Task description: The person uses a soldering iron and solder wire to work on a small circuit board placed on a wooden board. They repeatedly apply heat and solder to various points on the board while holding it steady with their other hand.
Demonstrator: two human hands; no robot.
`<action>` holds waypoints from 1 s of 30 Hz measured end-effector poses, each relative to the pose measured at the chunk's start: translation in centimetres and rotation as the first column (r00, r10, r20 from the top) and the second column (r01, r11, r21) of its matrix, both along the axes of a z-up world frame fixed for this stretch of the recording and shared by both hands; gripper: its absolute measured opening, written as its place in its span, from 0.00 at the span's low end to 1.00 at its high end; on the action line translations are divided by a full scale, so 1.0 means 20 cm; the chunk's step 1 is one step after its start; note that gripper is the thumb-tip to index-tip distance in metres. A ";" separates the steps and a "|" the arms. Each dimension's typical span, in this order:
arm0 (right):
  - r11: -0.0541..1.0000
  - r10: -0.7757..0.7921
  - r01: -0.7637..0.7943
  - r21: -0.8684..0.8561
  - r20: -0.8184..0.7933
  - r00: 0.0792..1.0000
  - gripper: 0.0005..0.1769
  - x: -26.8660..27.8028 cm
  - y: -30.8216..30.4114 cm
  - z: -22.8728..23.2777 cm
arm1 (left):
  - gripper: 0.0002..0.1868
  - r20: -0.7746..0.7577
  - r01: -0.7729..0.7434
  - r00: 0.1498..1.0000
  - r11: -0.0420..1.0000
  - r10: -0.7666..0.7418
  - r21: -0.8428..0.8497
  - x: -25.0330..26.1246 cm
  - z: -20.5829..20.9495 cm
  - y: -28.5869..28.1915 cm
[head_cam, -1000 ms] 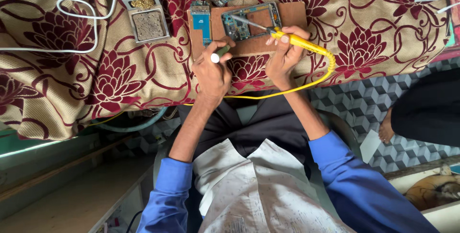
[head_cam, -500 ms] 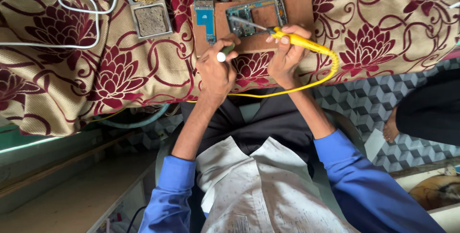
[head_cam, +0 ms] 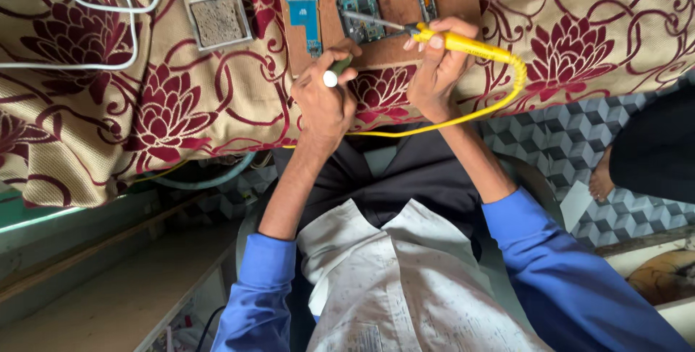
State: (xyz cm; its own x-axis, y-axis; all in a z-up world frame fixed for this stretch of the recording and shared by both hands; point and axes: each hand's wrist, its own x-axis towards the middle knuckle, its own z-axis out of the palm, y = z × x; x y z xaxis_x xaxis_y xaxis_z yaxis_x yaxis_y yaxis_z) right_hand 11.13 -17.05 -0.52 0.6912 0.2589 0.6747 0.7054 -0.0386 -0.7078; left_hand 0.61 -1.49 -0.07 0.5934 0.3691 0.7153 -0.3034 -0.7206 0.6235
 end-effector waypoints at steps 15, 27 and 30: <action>0.998 -0.063 0.062 0.020 0.040 0.997 0.11 0.02 0.00 -0.03 | 0.15 -0.063 -0.029 0.998 0.999 0.030 0.017 0.00 -0.04 0.00; 1.000 0.017 -0.017 0.024 -0.009 1.000 0.11 0.04 0.00 -0.02 | 0.14 -0.032 -0.030 0.999 0.999 0.031 0.030 0.00 -0.03 0.00; 1.000 -0.007 0.007 -0.002 0.032 0.999 0.11 0.03 0.00 -0.02 | 0.12 -0.013 -0.027 1.000 0.999 0.027 0.036 0.01 -0.02 0.00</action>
